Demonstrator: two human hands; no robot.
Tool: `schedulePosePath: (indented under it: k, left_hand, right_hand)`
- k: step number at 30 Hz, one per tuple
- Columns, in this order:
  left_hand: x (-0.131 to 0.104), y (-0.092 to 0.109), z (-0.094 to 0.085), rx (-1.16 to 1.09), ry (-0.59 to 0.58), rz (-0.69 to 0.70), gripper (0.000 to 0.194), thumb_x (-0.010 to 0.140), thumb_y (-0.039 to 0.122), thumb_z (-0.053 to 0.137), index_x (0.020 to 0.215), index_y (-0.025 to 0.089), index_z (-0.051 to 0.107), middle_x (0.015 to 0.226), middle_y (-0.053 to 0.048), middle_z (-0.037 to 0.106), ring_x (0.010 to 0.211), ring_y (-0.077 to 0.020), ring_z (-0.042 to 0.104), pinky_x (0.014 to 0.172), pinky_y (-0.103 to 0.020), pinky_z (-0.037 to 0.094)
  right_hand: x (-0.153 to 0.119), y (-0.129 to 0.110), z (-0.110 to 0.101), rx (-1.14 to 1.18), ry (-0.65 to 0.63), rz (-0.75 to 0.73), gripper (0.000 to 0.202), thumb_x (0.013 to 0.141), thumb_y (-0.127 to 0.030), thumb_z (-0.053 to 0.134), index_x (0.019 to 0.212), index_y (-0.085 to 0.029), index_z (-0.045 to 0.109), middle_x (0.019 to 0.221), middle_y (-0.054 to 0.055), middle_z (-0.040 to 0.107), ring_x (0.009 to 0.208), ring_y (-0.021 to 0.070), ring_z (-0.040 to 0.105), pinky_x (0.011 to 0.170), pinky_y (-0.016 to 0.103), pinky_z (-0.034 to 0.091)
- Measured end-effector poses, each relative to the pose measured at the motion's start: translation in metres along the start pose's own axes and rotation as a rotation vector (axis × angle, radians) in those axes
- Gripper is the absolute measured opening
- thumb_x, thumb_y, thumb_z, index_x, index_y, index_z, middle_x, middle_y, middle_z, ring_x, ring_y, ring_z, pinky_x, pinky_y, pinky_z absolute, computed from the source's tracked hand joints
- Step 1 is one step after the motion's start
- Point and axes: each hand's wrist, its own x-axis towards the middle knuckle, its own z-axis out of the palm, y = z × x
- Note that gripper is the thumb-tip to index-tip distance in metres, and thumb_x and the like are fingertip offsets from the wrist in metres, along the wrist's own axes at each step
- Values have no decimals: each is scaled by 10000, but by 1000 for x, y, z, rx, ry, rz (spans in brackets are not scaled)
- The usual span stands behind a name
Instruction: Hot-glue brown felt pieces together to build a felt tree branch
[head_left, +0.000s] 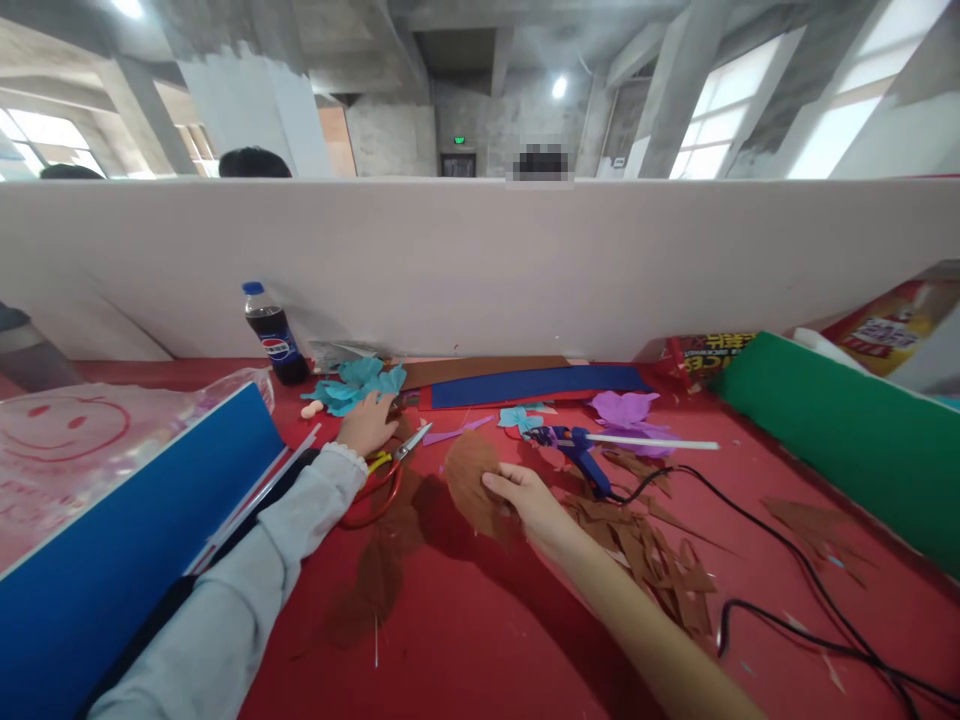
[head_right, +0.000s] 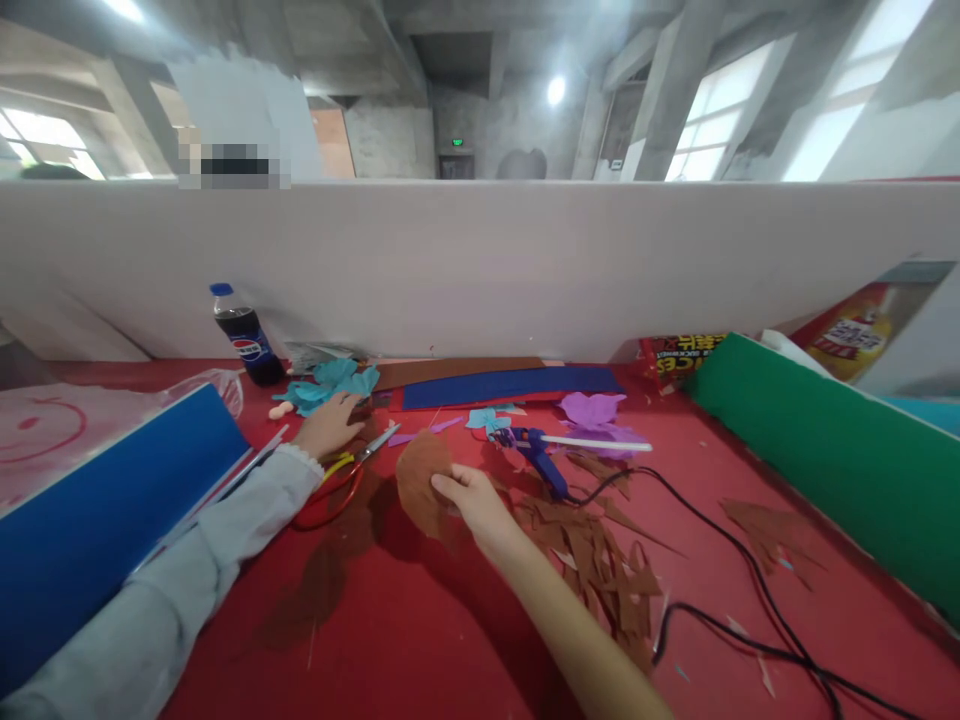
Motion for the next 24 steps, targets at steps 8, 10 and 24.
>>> schedulePosePath:
  k: [8, 10, 24]
  left_hand:
    - [10, -9, -1, -90, 173, 36, 224, 748, 119, 378, 842, 163, 577, 920, -70, 581, 930, -200, 555, 849, -305, 424]
    - [9, -11, -12, -138, 221, 85, 237, 726, 104, 380, 859, 163, 568, 983, -66, 576, 992, -179, 528, 898, -285, 407]
    - [-112, 48, -39, -622, 79, 465, 286, 687, 12, 420, 819, 197, 593, 1193, -56, 490, 1118, -185, 475, 953, -324, 389]
  right_hand:
    - [2, -1, -6, 30, 67, 39, 312, 560, -427, 737, 691, -163, 635, 605, -22, 581, 527, 86, 485, 485, 193, 342]
    - [3, 0, -7, 32, 78, 53, 290, 577, -419, 732, 694, -171, 636, 600, -25, 579, 521, 85, 483, 472, 193, 330]
    - [-3, 6, -7, 23, -43, 141, 291, 573, -395, 725, 605, -170, 544, 490, -83, 409, 441, 52, 337, 461, 202, 256]
